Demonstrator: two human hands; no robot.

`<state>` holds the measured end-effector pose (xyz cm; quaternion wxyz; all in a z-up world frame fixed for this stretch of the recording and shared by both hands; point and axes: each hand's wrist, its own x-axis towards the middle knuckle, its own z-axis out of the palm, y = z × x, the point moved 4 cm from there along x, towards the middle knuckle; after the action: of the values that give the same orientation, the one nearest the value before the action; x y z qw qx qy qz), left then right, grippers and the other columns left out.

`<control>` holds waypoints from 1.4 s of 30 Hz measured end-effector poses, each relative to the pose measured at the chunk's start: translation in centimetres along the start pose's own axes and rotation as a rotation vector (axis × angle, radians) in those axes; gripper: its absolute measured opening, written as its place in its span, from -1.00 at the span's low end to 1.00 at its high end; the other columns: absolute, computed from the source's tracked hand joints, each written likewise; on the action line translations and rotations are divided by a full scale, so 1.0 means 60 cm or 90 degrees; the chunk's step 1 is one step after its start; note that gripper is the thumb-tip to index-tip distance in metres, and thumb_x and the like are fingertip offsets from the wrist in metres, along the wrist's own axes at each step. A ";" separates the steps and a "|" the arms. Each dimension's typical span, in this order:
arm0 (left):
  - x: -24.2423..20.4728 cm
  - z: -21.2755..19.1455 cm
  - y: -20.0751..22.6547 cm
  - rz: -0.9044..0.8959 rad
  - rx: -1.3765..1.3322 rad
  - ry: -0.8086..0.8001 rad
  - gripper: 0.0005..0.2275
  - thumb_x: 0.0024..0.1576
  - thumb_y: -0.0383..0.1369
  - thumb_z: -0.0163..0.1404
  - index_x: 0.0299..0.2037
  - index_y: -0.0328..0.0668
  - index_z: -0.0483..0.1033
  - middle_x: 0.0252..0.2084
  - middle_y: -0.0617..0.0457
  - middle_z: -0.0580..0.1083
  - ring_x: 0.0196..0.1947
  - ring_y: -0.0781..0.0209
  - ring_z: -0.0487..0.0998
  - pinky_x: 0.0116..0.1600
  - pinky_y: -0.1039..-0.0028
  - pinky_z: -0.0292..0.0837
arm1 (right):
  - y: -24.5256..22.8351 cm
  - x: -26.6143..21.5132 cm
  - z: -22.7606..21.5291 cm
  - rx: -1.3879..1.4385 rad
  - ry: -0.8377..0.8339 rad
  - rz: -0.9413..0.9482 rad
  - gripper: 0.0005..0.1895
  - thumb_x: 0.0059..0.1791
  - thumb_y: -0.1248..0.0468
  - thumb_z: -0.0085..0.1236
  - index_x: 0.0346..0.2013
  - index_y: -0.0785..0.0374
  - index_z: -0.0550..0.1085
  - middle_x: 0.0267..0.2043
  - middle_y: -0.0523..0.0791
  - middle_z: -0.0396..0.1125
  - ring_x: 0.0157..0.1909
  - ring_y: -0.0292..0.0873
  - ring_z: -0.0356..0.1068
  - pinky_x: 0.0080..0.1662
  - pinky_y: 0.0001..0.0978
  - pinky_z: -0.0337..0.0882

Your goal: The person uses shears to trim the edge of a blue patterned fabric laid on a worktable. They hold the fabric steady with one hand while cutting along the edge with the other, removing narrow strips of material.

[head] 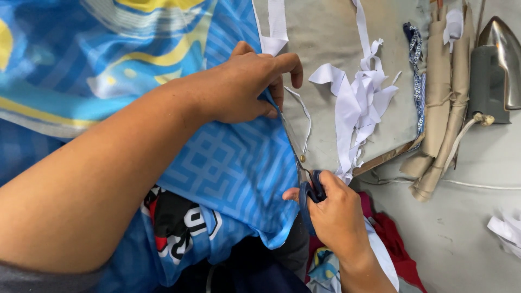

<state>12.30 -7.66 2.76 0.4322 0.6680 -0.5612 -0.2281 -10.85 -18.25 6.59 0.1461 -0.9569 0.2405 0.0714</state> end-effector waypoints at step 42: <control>-0.002 0.002 -0.003 -0.017 -0.025 -0.005 -0.50 0.02 -0.49 0.20 0.11 0.05 0.22 -0.23 0.25 0.65 -0.18 0.23 0.54 0.22 0.22 -0.07 | -0.002 0.002 -0.011 0.017 0.045 0.004 -0.71 -0.11 0.43 0.08 -0.59 0.17 0.17 -0.43 -0.44 0.63 -0.66 -0.39 0.07 -0.55 -0.42 0.19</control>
<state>12.28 -7.57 2.52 0.4402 0.6660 -0.5490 -0.2475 -10.66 -18.42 7.20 0.1502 -0.9561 0.2493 0.0345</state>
